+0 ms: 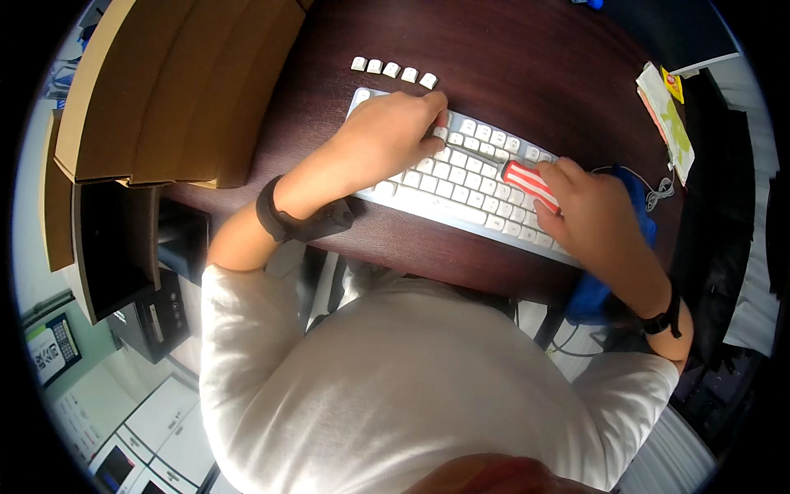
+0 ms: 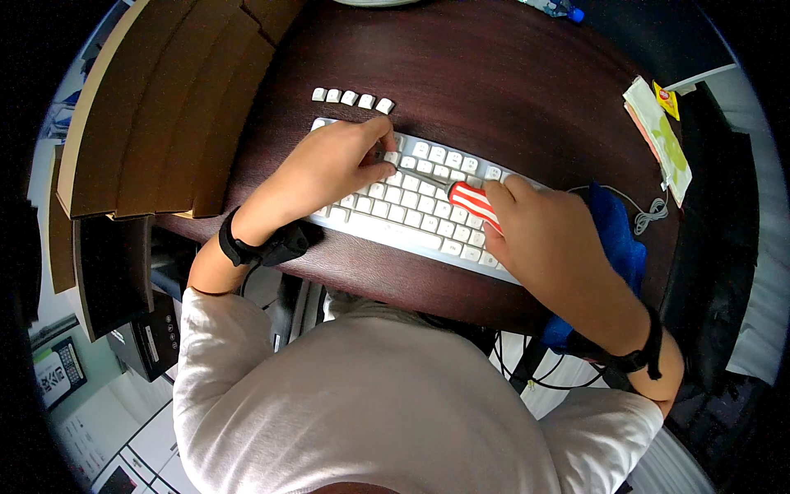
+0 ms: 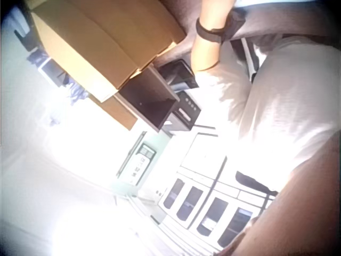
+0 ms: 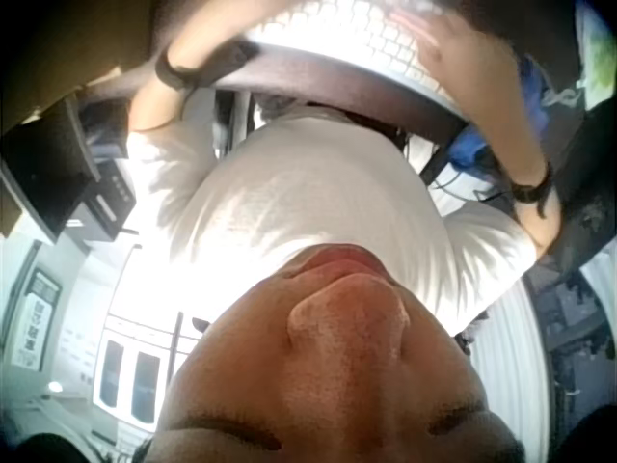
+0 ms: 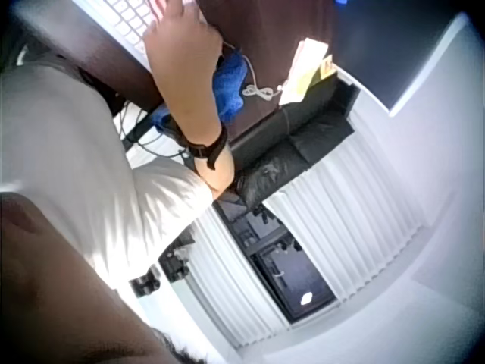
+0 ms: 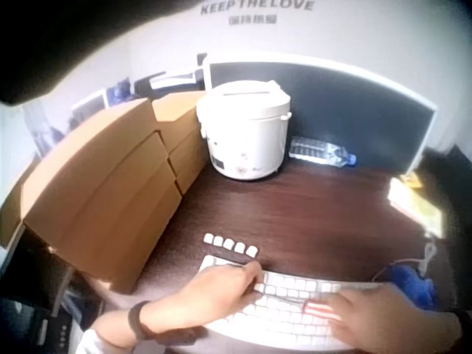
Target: The person cleans a white computer keyboard by wiping the keys with a blue cloth and using a screwdriver to remove individual keycaps. The removed keycaps are placed on the table.
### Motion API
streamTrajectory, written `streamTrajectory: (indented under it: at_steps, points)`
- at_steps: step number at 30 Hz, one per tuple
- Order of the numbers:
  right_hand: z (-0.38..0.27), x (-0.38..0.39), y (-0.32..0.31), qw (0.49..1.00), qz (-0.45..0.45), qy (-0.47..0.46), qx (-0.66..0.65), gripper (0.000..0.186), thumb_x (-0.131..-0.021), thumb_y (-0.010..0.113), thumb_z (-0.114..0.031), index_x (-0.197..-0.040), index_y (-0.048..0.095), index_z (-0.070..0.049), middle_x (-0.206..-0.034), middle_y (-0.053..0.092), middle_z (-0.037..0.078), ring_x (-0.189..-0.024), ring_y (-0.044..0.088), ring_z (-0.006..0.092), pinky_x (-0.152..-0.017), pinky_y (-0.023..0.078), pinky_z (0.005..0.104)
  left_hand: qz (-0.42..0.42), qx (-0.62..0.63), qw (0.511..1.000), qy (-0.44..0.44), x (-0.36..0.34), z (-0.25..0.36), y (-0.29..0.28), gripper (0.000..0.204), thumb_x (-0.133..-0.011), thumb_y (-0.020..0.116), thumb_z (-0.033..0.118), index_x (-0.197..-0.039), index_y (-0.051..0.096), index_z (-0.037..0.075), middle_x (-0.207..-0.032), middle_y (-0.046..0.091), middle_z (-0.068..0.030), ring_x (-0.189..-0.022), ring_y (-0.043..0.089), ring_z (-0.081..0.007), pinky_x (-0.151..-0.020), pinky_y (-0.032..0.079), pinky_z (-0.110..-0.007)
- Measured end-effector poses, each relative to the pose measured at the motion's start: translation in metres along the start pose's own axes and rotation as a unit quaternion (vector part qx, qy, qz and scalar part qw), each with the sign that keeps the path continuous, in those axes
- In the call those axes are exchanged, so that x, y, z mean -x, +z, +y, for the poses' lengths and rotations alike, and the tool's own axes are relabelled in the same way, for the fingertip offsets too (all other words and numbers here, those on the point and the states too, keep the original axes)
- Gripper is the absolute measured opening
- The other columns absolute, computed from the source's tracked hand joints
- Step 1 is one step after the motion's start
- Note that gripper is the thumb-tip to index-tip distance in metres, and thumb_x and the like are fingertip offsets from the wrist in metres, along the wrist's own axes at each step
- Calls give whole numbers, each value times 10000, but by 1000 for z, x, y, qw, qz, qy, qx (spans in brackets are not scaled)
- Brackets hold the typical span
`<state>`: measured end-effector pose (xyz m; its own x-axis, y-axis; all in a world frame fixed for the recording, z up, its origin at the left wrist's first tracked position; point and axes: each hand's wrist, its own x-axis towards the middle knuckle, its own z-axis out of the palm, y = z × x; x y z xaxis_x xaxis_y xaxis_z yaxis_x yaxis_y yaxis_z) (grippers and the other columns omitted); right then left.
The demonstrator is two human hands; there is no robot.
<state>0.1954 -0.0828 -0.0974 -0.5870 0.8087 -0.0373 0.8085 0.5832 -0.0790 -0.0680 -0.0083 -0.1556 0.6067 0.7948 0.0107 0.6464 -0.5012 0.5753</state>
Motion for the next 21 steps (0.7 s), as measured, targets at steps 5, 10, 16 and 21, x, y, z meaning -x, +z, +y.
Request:
streamTrajectory:
  at_steps: [5, 10, 16, 21]
  points:
    - [10, 17, 33, 996, 63, 22, -63, 376, -820, 718, -188, -1137, 637, -1, -934, 650, 102, -695, 675, 246, -598, 549, 335, 16, 1, 1000, 0, -1, -1, 3, 210, -860, 701, 166, -999, 600, 47, -728, 656, -135, -706, 659, -316, -637, 480, -416]
    - [9, 20, 42, 992, 76, 39, -98, 381, -824, 718, -204, -1147, 636, -18, -966, 649, 109, -732, 671, 271, -623, 546, 346, 23, 1, 1000, -1, 1, 1, 4, 209, -860, 704, 157, -995, 600, 37, -726, 659, -137, -694, 659, -310, -632, 481, -404]
    - [12, 24, 57, 985, 95, 43, -138, 375, -831, 718, -213, -1143, 634, -22, -966, 647, 114, -752, 670, 287, -646, 547, 372, 24, 6, 1000, -20, 0, 3, 3, 197, -861, 706, 143, -972, 604, 16, -735, 665, -141, -680, 662, -296, -629, 485, -376]
    - [15, 28, 54, 975, 105, 65, -185, 352, -837, 710, -196, -1131, 637, -18, -964, 650, 120, -764, 671, 300, -665, 553, 377, 16, 51, 998, -17, -1, 2, -6, 199, -854, 716, 139, -973, 623, 9, -754, 675, -144, -674, 667, -273, -624, 485, -367]
